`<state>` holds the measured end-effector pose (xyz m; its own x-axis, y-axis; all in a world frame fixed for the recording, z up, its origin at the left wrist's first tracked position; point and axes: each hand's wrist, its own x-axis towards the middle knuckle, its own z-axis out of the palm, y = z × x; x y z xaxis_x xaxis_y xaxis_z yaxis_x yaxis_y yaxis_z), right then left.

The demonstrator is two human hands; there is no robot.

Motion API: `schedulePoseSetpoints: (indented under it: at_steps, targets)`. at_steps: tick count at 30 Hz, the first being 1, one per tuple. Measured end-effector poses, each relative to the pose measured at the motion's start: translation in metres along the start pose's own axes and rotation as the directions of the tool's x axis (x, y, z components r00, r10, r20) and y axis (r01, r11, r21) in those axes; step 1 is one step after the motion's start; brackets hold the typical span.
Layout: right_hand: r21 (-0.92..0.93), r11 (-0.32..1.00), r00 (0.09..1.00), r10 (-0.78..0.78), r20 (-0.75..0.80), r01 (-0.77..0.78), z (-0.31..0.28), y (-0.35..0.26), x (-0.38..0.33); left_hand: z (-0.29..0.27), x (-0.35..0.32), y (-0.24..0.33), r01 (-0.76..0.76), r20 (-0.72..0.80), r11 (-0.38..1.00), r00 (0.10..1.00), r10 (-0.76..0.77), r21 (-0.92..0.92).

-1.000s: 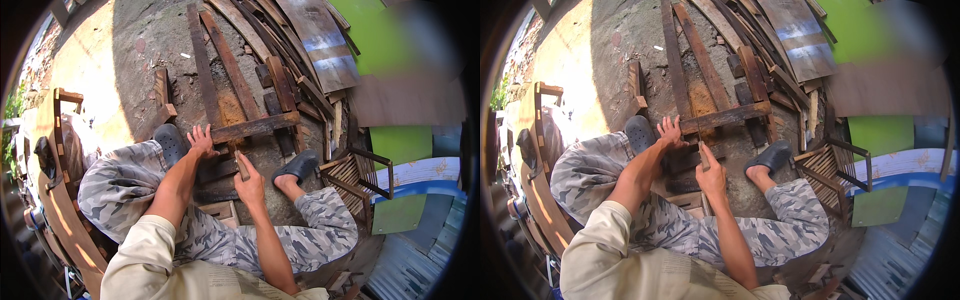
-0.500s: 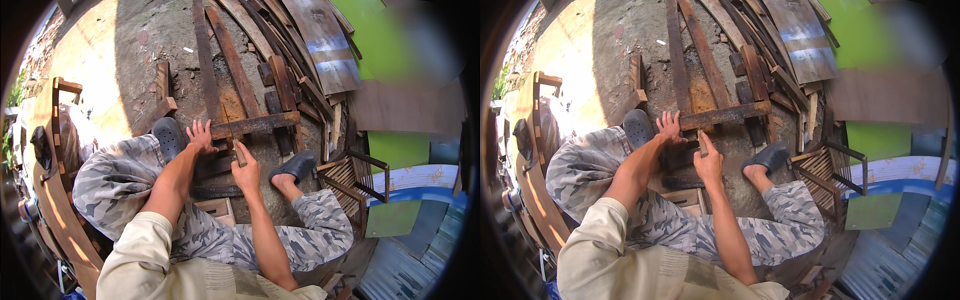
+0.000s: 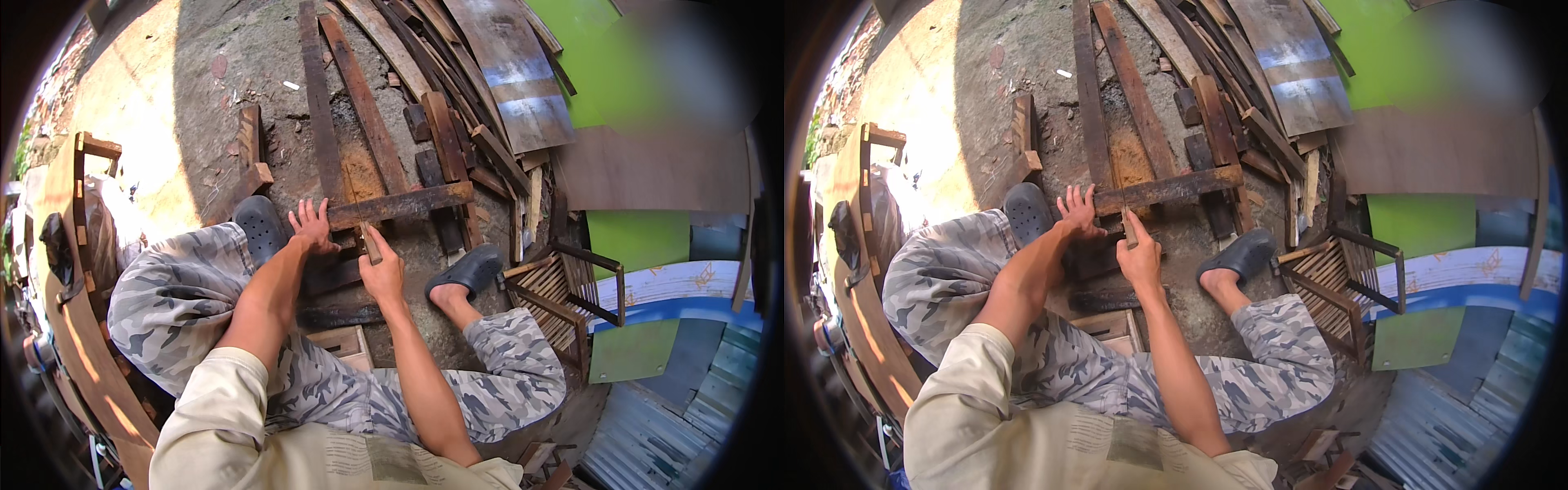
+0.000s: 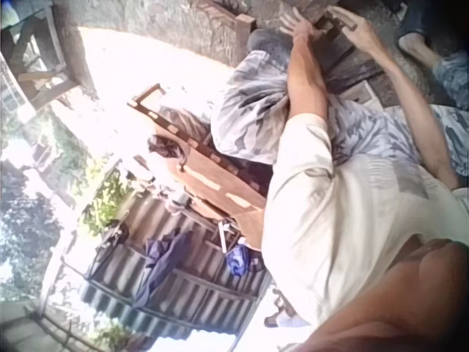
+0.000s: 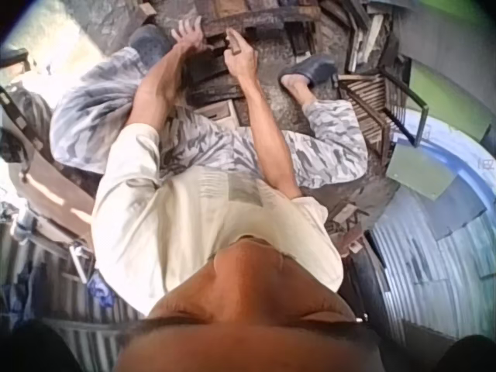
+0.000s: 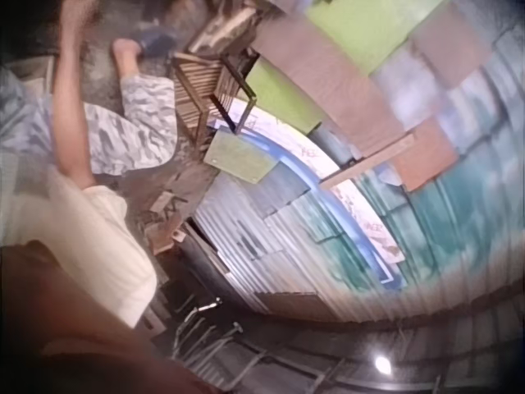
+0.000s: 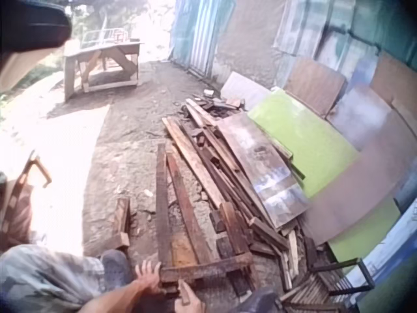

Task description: The person sits on the ground and uses a hand saw to cut a wooden plank resting on a makeshift support. The person holds the plank with the left hand and saws with the right hand, producing sawdust as the cut progresses.

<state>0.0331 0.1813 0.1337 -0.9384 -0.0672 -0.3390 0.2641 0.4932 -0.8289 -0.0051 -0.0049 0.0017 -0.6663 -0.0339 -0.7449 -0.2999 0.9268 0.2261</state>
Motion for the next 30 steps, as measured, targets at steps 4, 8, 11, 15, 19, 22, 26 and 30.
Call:
schedulePoseSetpoints:
  at_steps: [4, 8, 11, 15, 19, 22, 26, 30]
  targets:
    - [0.027, 0.999, 0.999, 0.039, 0.036, -0.04, -0.019, -0.02, -0.052, 0.002, -0.002, -0.016, 0.032, -0.002, 0.999, 0.999, -0.032, -0.007]
    - [-0.002, 0.997, 0.997, 0.073, 0.008, -0.073, -0.069, -0.051, -0.135, 0.004, -0.004, -0.007, 0.016, -0.004, 1.0, 1.0, -0.016, -0.005]
    - [-0.022, 0.998, 0.998, 0.056, 0.017, -0.056, -0.057, -0.046, -0.119, 0.003, -0.002, -0.005, 0.02, 0.014, 1.0, 1.0, -0.02, -0.002]
    - [-0.003, 1.0, 1.0, 0.021, 0.001, -0.021, 0.004, 0.002, -0.009, 0.004, 0.0, -0.002, 0.014, 0.008, 1.0, 1.0, -0.015, 0.004]
    - [0.016, 1.0, 1.0, 0.001, -0.004, 0.0, 0.007, 0.003, -0.004, 0.001, 0.0, -0.004, 0.022, 0.01, 1.0, 1.0, -0.022, 0.004]
    - [0.015, 0.999, 0.999, -0.048, -0.005, 0.048, -0.03, -0.019, -0.086, 0.002, -0.002, -0.01, 0.035, 0.027, 0.999, 0.999, -0.035, 0.003]
    - [-0.011, 0.998, 0.998, 0.063, 0.013, -0.063, -0.058, -0.054, -0.134, 0.006, -0.004, -0.007, 0.028, 0.031, 1.0, 0.999, -0.029, 0.008]
    - [-0.004, 0.998, 0.998, 0.064, -0.001, -0.064, -0.016, -0.016, -0.069, 0.004, -0.003, -0.006, 0.028, 0.013, 0.999, 0.999, -0.029, 0.016]
